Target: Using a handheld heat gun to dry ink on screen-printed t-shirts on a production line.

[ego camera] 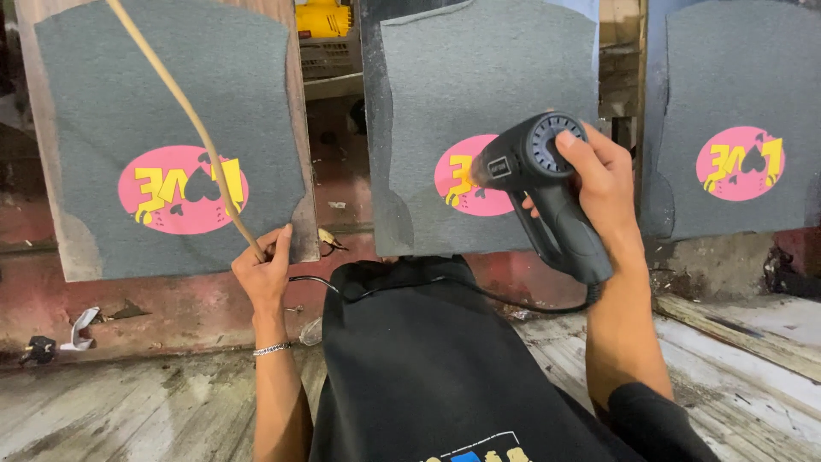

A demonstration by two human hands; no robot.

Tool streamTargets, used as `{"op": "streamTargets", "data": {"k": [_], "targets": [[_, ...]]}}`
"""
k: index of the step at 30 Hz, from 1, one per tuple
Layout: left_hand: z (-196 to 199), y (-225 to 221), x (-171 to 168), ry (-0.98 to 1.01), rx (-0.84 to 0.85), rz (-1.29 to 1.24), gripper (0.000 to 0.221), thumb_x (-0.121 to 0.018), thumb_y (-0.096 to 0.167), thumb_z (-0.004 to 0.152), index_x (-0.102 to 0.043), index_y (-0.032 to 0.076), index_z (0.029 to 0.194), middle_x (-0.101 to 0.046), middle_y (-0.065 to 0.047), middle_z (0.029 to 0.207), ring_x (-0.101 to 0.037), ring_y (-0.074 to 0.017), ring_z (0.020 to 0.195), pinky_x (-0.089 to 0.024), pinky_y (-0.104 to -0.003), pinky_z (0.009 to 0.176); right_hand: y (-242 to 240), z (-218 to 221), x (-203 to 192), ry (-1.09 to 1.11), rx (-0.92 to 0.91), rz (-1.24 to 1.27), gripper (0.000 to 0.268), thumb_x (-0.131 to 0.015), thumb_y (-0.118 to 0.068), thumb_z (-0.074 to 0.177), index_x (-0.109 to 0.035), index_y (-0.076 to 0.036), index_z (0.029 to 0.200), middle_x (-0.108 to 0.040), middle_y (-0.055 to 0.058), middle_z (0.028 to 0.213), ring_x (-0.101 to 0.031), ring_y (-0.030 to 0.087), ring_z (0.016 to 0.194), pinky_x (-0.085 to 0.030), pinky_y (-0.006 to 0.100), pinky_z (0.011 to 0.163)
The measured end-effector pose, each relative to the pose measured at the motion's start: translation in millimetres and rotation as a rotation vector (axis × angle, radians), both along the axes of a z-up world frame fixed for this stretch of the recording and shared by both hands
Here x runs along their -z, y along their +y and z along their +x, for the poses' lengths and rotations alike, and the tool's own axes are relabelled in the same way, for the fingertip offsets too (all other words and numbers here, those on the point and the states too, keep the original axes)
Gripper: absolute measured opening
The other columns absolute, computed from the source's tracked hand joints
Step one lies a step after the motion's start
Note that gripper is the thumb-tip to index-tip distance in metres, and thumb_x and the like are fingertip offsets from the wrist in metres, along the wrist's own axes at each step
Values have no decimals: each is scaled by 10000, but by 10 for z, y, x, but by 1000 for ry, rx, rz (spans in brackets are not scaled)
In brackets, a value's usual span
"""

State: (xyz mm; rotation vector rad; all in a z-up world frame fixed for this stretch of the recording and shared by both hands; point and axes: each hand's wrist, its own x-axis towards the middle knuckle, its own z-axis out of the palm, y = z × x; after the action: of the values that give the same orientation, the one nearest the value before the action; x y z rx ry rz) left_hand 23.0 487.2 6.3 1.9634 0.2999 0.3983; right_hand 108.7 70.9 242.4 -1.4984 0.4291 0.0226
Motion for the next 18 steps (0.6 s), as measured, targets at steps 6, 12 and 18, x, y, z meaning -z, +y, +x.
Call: {"op": "streamTargets", "data": {"k": [6, 12, 18], "targets": [[9, 29, -47, 16, 29, -38, 93, -833, 46, 976, -802, 30, 890, -428, -40, 468, -428, -101, 447, -381, -294, 491, 157, 169, 34, 21, 15, -18, 293, -614, -299, 979, -578, -44, 1120, -589, 197, 764, -648, 330, 491, -588, 401, 406], [9, 39, -52, 37, 28, -62, 115, -848, 55, 956, -795, 40, 855, -423, -36, 470, -420, -98, 451, -379, -294, 485, 93, 5, -58, 21, 13, -35, 278, -615, -317, 980, -573, -56, 1064, -571, 168, 743, -639, 310, 481, -577, 383, 402], [-10, 59, -96, 61, 68, -67, 136, -826, 42, 969, -792, 49, 837, -426, -41, 460, -406, -96, 457, -366, -293, 502, 83, 45, -42, 46, 27, -48, 273, -616, -334, 981, -567, -67, 1008, -553, 139, 722, -630, 291, 470, -566, 365, 398]]}}
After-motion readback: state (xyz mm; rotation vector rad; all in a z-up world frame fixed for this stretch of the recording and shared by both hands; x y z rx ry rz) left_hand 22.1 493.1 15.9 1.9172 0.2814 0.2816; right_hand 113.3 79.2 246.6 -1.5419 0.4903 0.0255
